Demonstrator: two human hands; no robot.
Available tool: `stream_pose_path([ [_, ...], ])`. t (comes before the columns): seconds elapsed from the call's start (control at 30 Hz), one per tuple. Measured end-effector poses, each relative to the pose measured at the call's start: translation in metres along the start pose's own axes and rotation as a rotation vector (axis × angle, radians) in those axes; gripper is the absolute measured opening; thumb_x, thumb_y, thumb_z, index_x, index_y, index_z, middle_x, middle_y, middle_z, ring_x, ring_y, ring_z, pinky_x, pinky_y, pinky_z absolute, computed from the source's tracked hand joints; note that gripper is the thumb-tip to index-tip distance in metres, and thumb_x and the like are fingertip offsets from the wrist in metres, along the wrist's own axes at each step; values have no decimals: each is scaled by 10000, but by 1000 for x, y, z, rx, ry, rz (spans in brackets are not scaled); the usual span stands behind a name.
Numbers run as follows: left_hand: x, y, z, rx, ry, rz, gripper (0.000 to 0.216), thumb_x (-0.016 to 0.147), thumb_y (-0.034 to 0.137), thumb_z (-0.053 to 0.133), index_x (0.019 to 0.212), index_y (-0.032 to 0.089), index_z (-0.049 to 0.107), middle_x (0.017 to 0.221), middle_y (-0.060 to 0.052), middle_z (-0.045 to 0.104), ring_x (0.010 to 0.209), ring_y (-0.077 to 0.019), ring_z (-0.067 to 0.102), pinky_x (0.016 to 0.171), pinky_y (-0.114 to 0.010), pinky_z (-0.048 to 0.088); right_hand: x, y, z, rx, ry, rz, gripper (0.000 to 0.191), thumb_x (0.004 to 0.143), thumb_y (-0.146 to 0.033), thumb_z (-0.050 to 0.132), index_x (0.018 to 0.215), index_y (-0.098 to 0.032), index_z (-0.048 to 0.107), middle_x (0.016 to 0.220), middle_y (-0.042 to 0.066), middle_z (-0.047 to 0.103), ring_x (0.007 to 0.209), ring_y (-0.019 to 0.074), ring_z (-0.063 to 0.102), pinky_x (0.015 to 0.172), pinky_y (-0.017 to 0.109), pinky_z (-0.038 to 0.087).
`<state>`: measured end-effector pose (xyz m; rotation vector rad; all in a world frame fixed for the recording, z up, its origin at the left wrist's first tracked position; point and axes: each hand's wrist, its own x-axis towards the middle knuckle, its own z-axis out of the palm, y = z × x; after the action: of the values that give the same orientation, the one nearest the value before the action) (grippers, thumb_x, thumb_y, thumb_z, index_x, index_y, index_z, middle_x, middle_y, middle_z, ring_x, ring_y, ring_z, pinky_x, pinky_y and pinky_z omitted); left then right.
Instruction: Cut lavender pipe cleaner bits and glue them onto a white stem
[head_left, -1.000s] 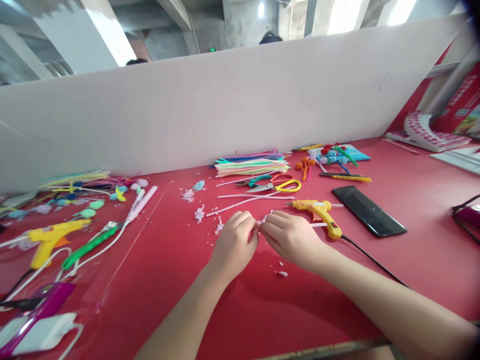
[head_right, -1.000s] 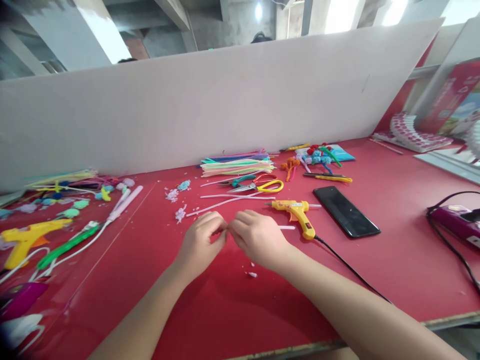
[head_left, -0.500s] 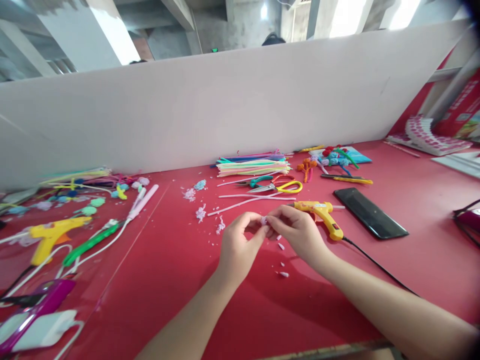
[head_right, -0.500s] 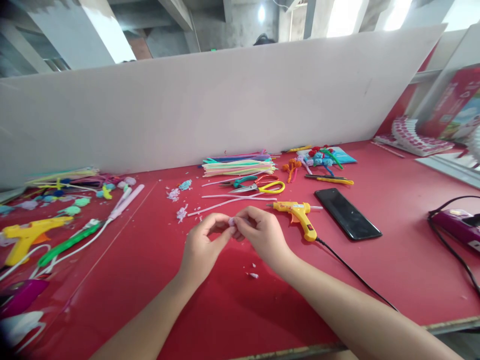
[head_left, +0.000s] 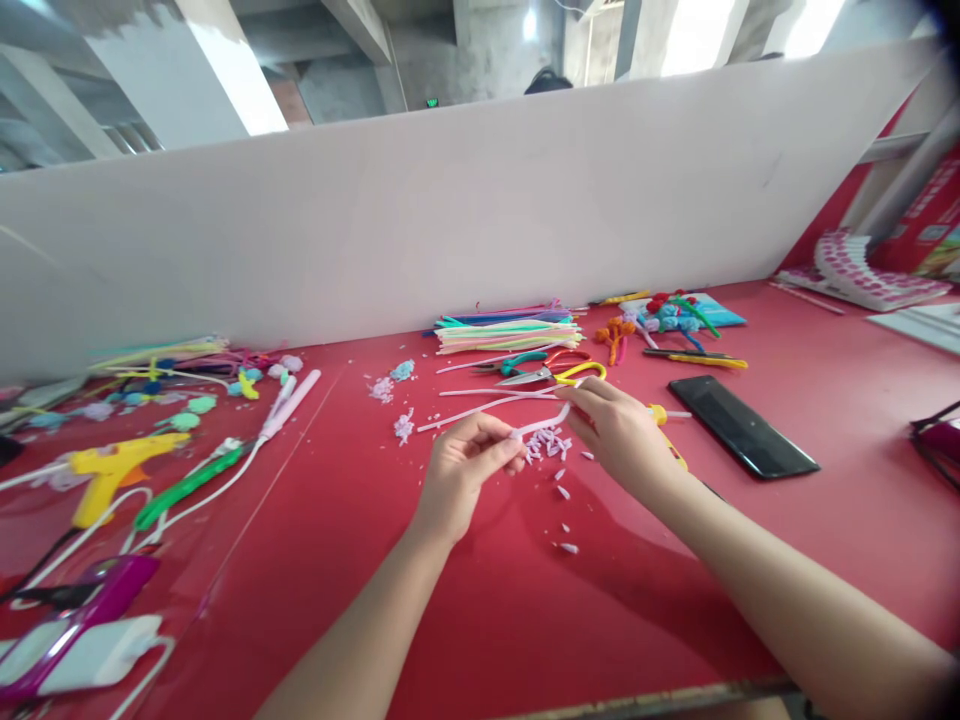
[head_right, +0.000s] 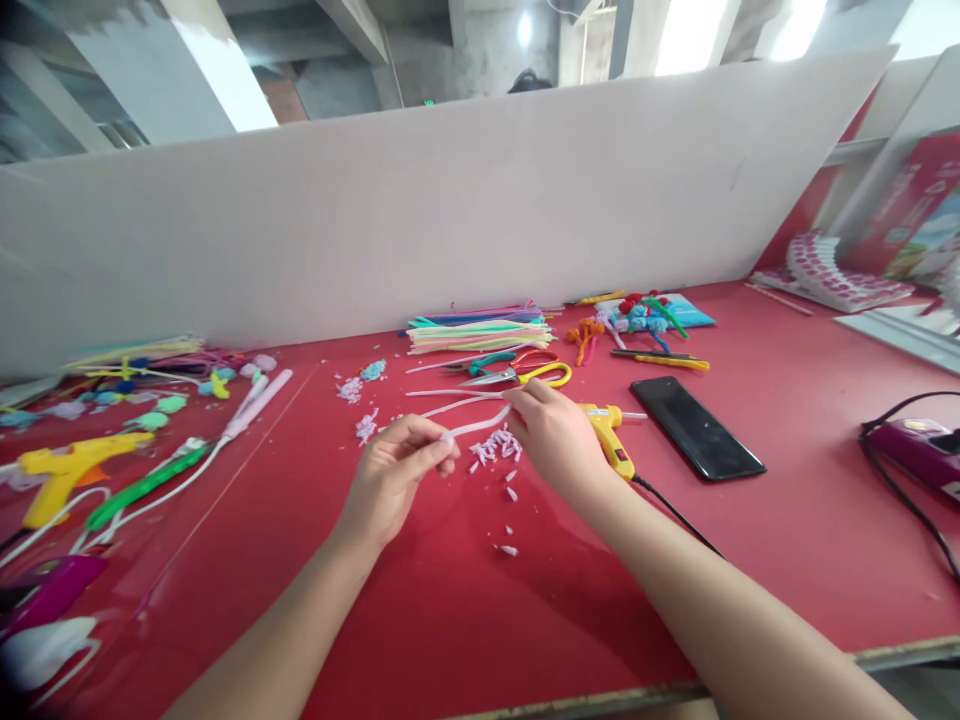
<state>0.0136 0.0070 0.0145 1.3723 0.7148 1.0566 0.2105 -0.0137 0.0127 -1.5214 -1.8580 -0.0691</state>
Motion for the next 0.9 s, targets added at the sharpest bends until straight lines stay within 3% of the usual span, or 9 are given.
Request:
stream_pose_path([
  [0.13,-2,1,1,157,7,52,43,764,220,654,758,185,631,651,16,632,612,-106,580,626,-230,460,-3,-9,-5,304,52,12,131,871,-218,484,877,-194,612,856,52,626,780,167,586,693,269,436],
  [0.27,-1,2,1,175,34,84,54,769,238,652,767,185,640,665,16,630,616,-104,575,628,-226,467,-13,-24,-8,484,9,-192,116,875,-204,462,817,-200,563,767,46,611,709,156,567,668,277,450],
  [0.5,0,-3,1,157,40,100,44,783,221,636,800,181,637,701,3,648,659,-120,597,658,-235,479,-27,-29,-7,266,72,-572,211,825,-113,441,980,-167,573,776,78,603,668,167,518,628,305,433],
  [0.57,0,-4,2,153,31,106,46,785,222,635,804,181,637,733,0,650,684,-120,600,677,-234,481,-26,-31,-7,164,102,-555,159,833,-166,484,944,-181,598,750,64,589,647,161,501,613,301,418],
  [0.73,-3,-4,1,254,24,123,57,793,242,631,806,186,633,729,9,631,675,-113,593,666,-221,484,-18,-33,-1,184,200,-280,67,840,-174,525,851,-185,591,818,67,580,732,160,516,658,294,434],
  [0.9,-5,-5,2,388,-25,158,51,802,231,616,830,190,631,794,-6,638,752,-136,600,738,-251,483,-15,-32,4,269,132,-314,101,836,-114,526,910,-159,579,806,65,604,735,154,525,662,280,444],
])
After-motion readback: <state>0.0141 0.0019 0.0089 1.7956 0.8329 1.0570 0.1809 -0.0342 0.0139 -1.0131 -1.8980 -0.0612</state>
